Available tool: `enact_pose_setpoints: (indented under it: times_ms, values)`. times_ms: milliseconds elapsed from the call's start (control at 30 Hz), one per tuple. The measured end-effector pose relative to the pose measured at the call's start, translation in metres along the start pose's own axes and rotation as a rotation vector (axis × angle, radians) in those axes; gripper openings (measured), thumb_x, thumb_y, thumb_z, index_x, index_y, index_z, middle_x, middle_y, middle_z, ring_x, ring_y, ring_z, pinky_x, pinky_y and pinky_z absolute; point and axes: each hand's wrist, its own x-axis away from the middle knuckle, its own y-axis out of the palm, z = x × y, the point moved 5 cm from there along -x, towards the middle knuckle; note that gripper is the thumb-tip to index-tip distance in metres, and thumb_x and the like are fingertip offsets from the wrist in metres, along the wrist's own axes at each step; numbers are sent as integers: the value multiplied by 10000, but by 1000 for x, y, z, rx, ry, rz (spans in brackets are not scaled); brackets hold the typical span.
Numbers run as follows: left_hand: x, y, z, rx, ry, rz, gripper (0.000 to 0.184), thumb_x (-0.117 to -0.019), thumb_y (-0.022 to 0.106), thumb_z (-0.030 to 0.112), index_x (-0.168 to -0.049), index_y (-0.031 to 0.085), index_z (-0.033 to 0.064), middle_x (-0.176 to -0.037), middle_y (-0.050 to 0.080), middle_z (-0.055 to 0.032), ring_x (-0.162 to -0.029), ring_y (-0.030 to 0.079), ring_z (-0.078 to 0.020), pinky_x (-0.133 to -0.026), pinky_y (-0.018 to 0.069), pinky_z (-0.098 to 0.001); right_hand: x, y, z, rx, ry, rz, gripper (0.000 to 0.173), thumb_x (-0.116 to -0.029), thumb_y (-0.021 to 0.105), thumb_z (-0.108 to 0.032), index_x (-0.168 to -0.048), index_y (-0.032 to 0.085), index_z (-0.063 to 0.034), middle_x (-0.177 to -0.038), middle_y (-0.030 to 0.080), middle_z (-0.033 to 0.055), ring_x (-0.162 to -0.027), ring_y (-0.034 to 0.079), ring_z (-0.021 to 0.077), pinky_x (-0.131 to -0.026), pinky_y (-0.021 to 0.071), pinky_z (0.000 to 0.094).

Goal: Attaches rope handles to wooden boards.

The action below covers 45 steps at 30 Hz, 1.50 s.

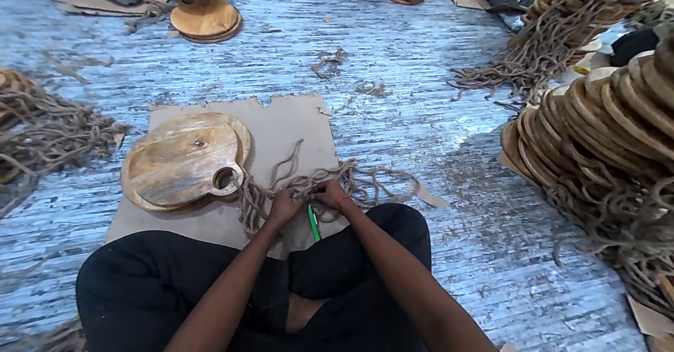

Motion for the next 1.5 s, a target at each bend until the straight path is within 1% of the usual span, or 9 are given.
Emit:
enact_pose_setpoints:
  times_ms: [267,467,767,967,1033,1100,1300,1400,1500]
  values:
    - [-3,2,1,3,0,40,361,-981,710,243,-1224,691,-23,-1176,690,-256,-1150,652,-385,-1042,482,-546,-8,6,9,32,-12,52,179,-967,728,-197,-1059,781,-52,-1072,741,193,-1036,695,353,-950,521,572]
    - [-6,5,-2,-31,13,-78,367,-990,686,219,-1251,669,-38,-1241,664,-259,-1198,628,-381,-1073,462,-539,4,7,-5,186,49,-94,198,-979,701,-204,-1086,775,-55,-1116,734,178,-1082,682,334,-981,507,547]
    - [5,4,-2,29,-5,26,347,-953,745,245,-1144,710,-42,-1109,702,-237,-1064,673,-348,-997,505,-512,22,-1,-21,104,134,-96,167,-964,727,-146,-1083,772,-40,-1094,731,203,-1036,688,360,-929,520,562]
    - [-10,-5,3,2,-1,131,272,-964,739,189,-1121,719,-32,-1108,706,-233,-1070,676,-366,-993,508,-546,-13,4,-7,61,157,55,172,-928,746,-174,-1019,769,-30,-1075,726,227,-1054,684,408,-916,524,616]
    - [-14,-8,2,-30,-6,75,264,-965,736,184,-1119,713,-29,-1108,699,-237,-1064,673,-374,-978,511,-559,-18,3,-4,90,188,-55,214,-937,733,-198,-1078,774,-43,-1137,724,216,-1117,675,389,-972,510,603]
    - [-12,-10,1,-58,-16,18,259,-959,738,165,-1118,706,-37,-1097,695,-246,-1063,669,-381,-979,509,-561,-19,8,-1,80,189,-103,213,-922,747,-194,-1067,767,-40,-1113,724,215,-1081,682,385,-948,519,608]
    - [-13,-13,2,56,-34,81,282,-959,739,154,-1146,694,-53,-1131,686,-255,-1086,658,-377,-1000,496,-550,-17,0,2,-76,125,8,193,-962,726,-190,-1061,769,-30,-1067,735,208,-1020,693,379,-913,524,602]
    - [-19,-11,-5,111,-28,94,283,-972,733,181,-1144,696,-41,-1072,694,-255,-1009,669,-381,-933,514,-579,-21,-4,1,-160,143,-26,215,-972,726,-188,-1116,763,-33,-1110,736,182,-1050,691,322,-965,516,547]
    - [-19,-15,-14,245,-64,100,319,-973,733,195,-1191,683,-32,-1102,694,-244,-1015,669,-363,-926,521,-576,-18,-5,1,-259,98,-27,196,-976,729,-172,-1097,757,-21,-1060,731,160,-969,680,261,-914,526,485]
